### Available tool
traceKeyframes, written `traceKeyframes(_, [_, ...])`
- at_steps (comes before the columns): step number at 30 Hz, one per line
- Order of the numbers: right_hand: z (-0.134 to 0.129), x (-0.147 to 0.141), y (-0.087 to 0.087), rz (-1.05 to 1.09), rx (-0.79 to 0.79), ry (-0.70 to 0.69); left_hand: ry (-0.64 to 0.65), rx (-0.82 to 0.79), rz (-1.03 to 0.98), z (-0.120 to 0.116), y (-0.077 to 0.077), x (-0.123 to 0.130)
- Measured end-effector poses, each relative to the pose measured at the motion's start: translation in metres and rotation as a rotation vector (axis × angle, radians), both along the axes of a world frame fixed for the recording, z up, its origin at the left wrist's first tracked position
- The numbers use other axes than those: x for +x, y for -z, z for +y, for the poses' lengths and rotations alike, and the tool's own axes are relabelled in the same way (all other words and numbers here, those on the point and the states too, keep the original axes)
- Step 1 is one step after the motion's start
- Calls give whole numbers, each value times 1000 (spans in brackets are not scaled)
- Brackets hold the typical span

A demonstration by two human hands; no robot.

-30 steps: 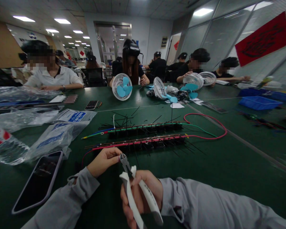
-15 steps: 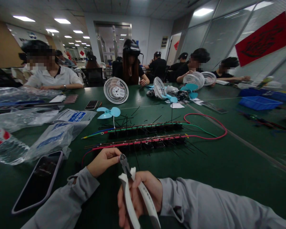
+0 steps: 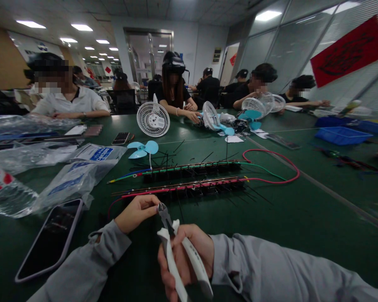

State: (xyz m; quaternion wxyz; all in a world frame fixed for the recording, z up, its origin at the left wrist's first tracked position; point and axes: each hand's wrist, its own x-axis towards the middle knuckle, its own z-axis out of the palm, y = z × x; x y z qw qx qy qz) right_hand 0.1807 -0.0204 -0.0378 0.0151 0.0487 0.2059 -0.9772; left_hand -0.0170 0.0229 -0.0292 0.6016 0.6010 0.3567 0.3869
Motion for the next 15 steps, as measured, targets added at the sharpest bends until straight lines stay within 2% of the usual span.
traceKeyframes(6, [-2,-1,5,-12,39,58,-25,7,17,-1,-2,1])
traceKeyframes(15, [-6,3,-11,-97,83,112,-19,24,36,-1,-2,0])
